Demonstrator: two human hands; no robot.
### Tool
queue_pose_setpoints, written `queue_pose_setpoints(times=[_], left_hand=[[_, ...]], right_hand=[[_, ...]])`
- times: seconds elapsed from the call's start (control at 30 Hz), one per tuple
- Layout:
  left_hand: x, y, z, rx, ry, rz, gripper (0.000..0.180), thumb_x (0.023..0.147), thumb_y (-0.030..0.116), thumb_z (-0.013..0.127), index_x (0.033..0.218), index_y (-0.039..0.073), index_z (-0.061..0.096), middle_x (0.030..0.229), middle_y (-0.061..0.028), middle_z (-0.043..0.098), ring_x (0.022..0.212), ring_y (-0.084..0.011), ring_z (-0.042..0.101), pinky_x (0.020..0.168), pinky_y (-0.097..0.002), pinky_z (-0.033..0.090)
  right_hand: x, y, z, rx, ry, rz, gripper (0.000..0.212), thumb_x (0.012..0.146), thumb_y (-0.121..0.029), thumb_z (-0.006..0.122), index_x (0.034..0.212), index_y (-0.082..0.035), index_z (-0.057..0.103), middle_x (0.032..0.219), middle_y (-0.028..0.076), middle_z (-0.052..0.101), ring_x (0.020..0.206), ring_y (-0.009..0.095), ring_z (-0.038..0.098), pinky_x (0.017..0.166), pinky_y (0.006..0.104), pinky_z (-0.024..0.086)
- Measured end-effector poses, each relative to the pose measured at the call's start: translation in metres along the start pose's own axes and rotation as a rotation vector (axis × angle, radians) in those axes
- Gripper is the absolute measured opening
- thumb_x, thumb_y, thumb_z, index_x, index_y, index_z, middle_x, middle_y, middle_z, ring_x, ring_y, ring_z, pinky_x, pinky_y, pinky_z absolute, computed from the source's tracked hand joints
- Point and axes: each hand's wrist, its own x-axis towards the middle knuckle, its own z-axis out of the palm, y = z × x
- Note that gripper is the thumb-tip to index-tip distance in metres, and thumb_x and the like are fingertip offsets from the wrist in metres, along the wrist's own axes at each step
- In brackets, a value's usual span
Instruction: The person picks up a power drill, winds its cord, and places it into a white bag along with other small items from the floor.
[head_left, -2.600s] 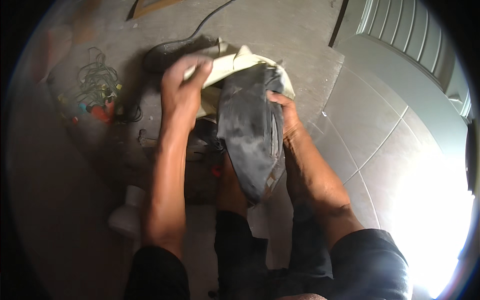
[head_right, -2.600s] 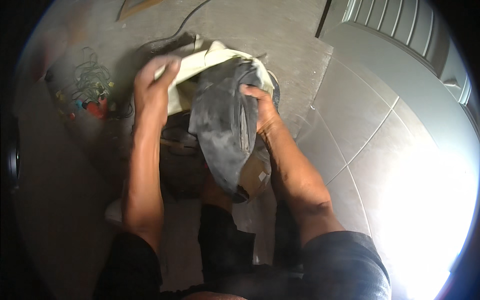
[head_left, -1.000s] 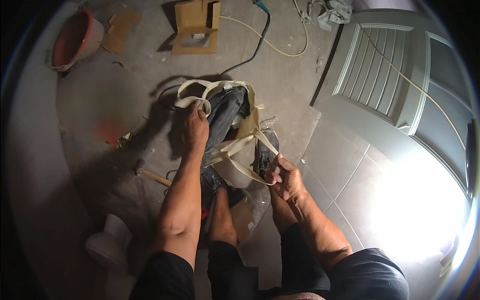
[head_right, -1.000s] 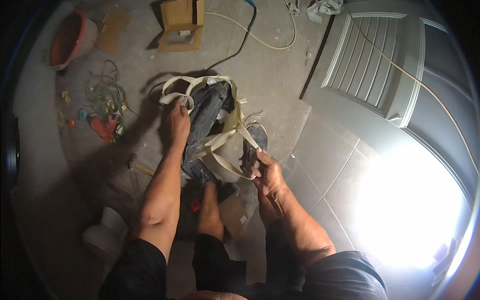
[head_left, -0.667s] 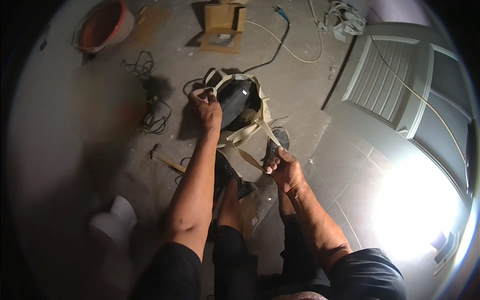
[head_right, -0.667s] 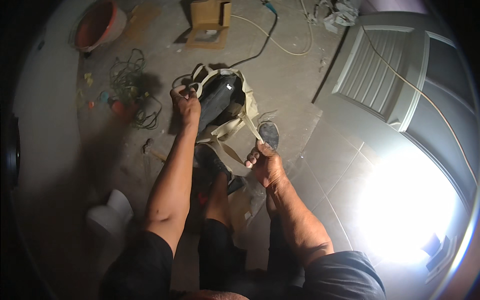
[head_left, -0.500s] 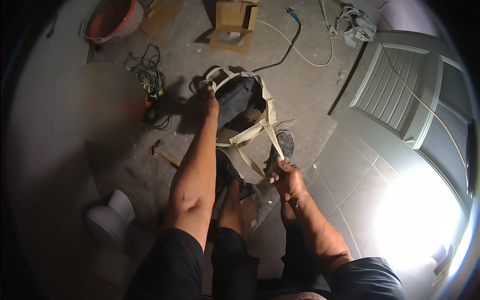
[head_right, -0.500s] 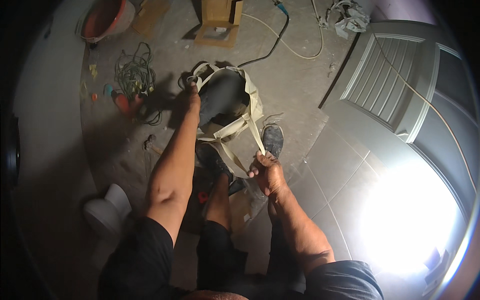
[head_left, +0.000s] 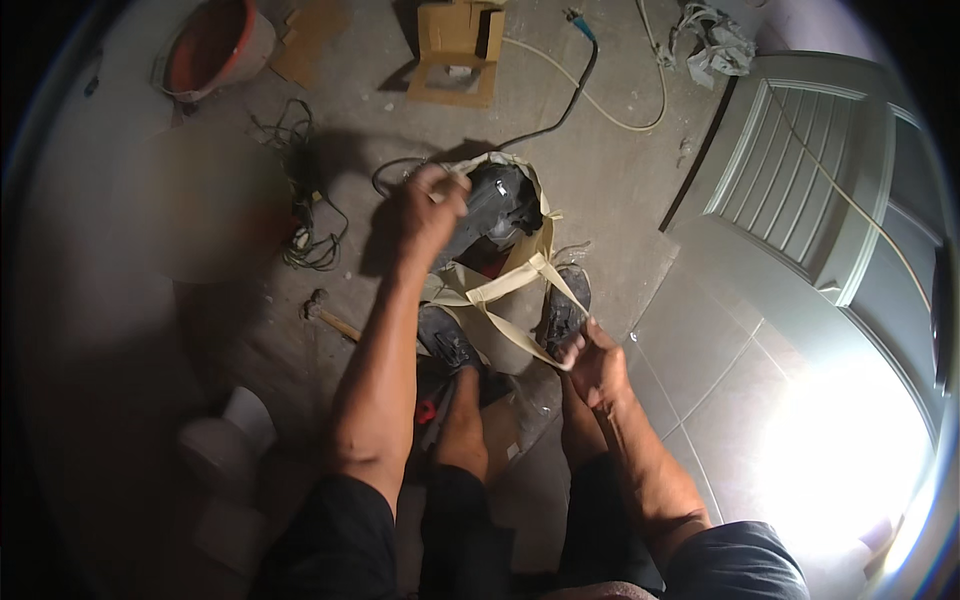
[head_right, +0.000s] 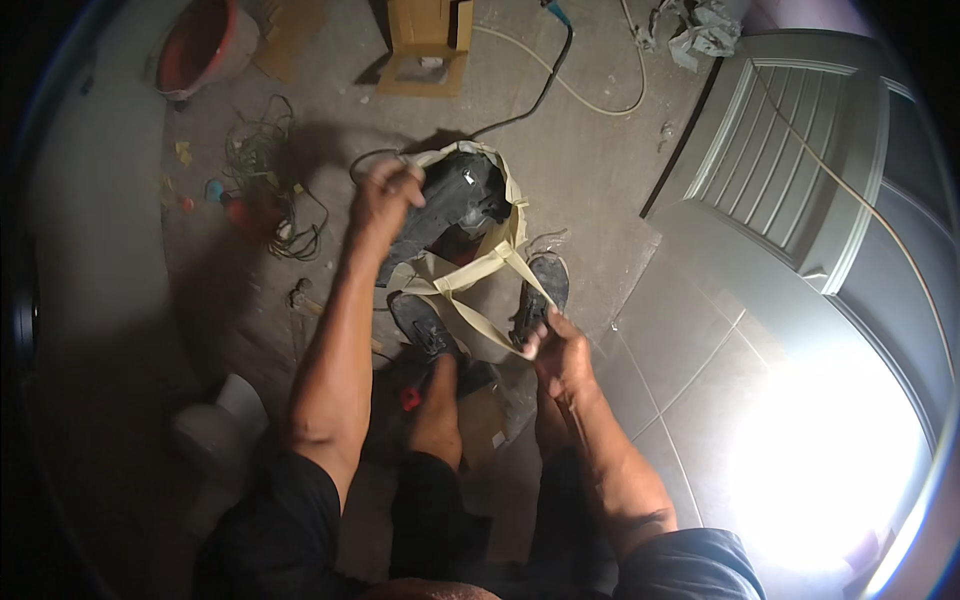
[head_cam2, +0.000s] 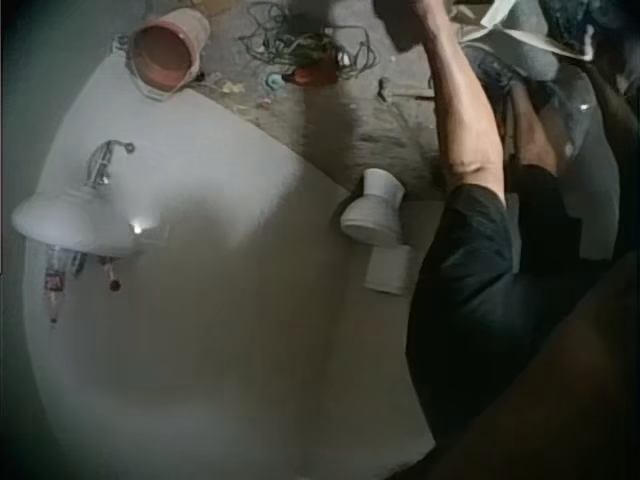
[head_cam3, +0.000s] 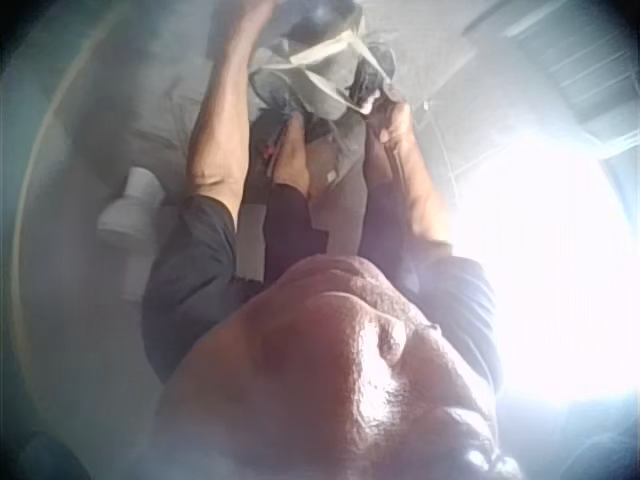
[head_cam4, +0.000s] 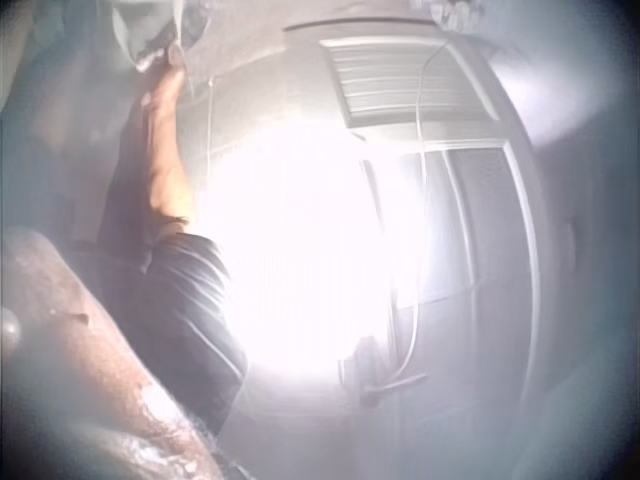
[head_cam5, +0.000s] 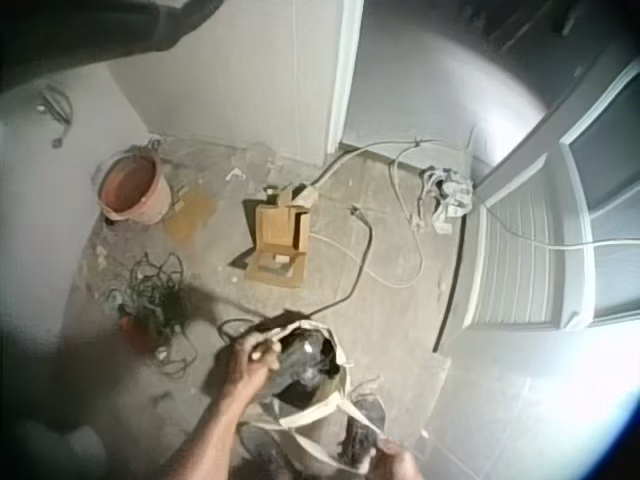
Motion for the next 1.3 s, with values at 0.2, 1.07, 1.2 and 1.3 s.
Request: queue_pose_setpoints(times=[0.2, 1.07, 1.2, 1.3], left_hand=[[-0.147, 0.015, 0.024, 0.601, -0.255, 0.085, 0.044, 0.086, 0.016, 0.064, 0.127, 0.003, 0.056, 0.117, -0.0293, 0.060, 0.114, -0.0451, 0.055, 0.098, -0.0505, 0.044], [-0.470, -0.068, -0.095, 0.636, -0.195, -0.194, 0.055, 0.080, 0.025, 0.074, 0.124, -0.001, 0.055, 0.134, -0.0277, 0.050, 0.126, -0.0441, 0.048, 0.105, -0.0480, 0.043], [-0.480, -0.066, -0.096, 0.664, -0.140, -0.269, 0.050, 0.077, 0.024, 0.076, 0.118, 0.001, 0.058, 0.128, -0.0263, 0.054, 0.122, -0.0425, 0.052, 0.103, -0.0480, 0.044], [-0.471, -0.055, -0.076, 0.693, -0.139, -0.261, 0.049, 0.077, 0.028, 0.076, 0.116, 0.003, 0.060, 0.128, -0.0238, 0.055, 0.122, -0.0385, 0.053, 0.103, -0.0468, 0.044]], right_hand=[[0.024, 0.019, 0.131, -0.043, -0.148, 0.043, 0.026, 0.095, -0.014, 0.058, 0.112, 0.006, 0.056, 0.109, 0.019, 0.064, 0.102, 0.031, 0.063, 0.090, 0.0417, 0.050], [-0.203, -0.086, 0.001, -0.749, 0.653, -0.467, 0.009, 0.088, -0.010, 0.055, 0.089, -0.002, 0.059, 0.064, -0.001, 0.046, 0.050, 0.011, 0.045, 0.046, 0.0289, 0.038], [-0.163, -0.089, -0.053, -0.810, 0.681, -0.318, 0.016, 0.090, -0.014, 0.054, 0.088, 0.000, 0.061, 0.068, 0.003, 0.055, 0.054, 0.014, 0.052, 0.048, 0.0320, 0.043], [-0.132, -0.143, -0.136, -1.962, 0.547, -0.138, 0.013, 0.090, -0.013, 0.059, 0.088, 0.000, 0.062, 0.070, 0.007, 0.058, 0.059, 0.020, 0.057, 0.050, 0.0361, 0.047]])
